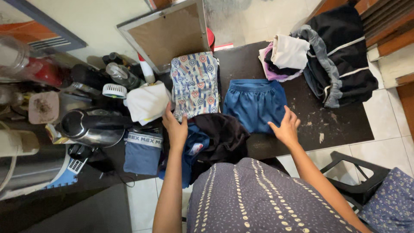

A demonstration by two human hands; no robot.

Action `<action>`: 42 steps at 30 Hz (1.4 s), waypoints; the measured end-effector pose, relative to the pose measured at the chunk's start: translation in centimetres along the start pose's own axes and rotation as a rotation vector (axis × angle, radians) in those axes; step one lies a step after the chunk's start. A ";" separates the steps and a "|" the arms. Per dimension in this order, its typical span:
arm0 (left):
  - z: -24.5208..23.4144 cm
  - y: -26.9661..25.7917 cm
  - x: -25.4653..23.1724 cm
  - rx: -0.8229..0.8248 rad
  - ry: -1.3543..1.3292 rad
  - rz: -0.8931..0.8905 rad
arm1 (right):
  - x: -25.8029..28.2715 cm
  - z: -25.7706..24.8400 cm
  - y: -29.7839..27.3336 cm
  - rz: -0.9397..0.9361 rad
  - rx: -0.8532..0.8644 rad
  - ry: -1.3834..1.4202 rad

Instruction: The person folds several pieces of clothing by hand on a dark table, including shirts and shorts, and then carries a stack of folded items away.

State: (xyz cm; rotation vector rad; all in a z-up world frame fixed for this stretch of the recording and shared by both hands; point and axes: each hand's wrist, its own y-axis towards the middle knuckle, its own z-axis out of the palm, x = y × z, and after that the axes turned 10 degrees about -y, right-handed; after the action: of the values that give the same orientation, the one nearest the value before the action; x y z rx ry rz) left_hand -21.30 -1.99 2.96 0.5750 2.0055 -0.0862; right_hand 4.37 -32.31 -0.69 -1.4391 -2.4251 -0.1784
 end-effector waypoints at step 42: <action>-6.3 -11.4 -10.0 0.089 -0.348 -0.257 | 6.3 -11.8 -4.6 -0.090 0.979 1.440</action>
State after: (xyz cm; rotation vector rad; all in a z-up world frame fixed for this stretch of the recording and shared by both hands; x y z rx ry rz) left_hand -27.51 -13.82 12.55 0.3272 1.7305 -0.4063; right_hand -0.06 -32.39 12.73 -0.3851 -1.0371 -0.0002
